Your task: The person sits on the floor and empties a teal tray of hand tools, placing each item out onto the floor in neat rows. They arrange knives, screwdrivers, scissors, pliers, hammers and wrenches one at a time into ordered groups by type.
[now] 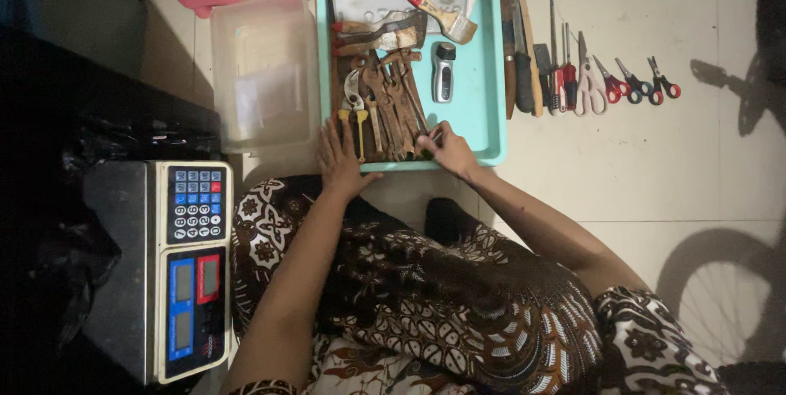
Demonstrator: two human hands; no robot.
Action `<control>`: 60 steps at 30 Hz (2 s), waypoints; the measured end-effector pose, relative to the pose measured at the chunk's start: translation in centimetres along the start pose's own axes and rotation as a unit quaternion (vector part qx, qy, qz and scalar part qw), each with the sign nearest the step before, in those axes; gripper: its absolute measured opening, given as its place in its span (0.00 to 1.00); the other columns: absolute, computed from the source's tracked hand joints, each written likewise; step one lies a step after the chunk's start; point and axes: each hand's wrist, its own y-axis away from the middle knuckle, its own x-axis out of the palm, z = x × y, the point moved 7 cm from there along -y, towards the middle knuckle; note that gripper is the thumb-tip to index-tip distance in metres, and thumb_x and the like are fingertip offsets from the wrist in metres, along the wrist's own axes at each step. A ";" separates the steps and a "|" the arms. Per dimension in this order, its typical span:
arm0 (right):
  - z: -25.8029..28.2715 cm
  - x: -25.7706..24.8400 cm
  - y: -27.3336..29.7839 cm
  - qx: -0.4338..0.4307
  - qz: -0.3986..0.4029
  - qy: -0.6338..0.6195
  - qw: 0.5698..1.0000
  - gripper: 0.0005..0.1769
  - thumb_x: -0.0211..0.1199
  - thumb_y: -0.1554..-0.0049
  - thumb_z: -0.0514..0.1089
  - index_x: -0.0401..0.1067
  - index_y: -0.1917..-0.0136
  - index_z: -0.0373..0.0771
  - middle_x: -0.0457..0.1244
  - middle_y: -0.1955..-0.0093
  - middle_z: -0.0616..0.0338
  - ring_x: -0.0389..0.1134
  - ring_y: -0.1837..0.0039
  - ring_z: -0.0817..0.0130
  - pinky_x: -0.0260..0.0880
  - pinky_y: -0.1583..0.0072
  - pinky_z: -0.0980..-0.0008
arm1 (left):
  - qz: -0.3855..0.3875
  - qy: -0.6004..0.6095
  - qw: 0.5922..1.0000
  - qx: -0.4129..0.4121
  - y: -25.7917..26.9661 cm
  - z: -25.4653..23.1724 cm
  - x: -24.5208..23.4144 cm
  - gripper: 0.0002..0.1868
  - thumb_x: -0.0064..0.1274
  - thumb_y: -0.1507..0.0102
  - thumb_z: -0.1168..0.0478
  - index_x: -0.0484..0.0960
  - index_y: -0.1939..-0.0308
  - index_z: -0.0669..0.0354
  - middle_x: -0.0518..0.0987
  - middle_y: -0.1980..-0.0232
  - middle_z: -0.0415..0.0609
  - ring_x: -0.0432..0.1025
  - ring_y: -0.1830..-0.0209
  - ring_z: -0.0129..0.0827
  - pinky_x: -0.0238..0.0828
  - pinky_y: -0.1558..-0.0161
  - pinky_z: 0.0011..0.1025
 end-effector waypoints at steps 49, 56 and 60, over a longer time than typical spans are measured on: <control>-22.3 -3.1 15.4 0.097 -0.251 -0.384 0.883 0.10 0.61 0.34 0.47 0.71 0.52 0.39 0.63 0.59 0.67 0.60 0.57 0.79 0.63 0.54 0.77 | -0.132 -0.267 0.844 0.445 3.5 -12.5 1.4 0.46 0.53 0.41 0.70 0.59 0.19 0.41 0.45 0.15 0.50 0.48 0.18 0.43 0.51 0.27 0.53; -23.5 -3.1 14.4 0.131 -0.244 -0.399 0.874 0.10 0.59 0.35 0.47 0.70 0.53 0.38 0.65 0.58 0.65 0.62 0.57 0.76 0.65 0.53 0.74 | -0.109 -0.221 0.872 0.424 2.4 -11.6 1.6 0.44 0.53 0.41 0.73 0.61 0.21 0.44 0.41 0.16 0.51 0.43 0.18 0.45 0.50 0.27 0.59; -22.2 -4.3 14.2 0.114 -0.242 -0.368 0.890 0.11 0.60 0.35 0.47 0.72 0.50 0.36 0.66 0.55 0.63 0.64 0.53 0.77 0.67 0.48 0.76 | -0.096 -0.230 0.872 0.421 2.2 -11.4 2.3 0.41 0.52 0.39 0.72 0.63 0.23 0.41 0.39 0.15 0.49 0.42 0.16 0.43 0.51 0.26 0.57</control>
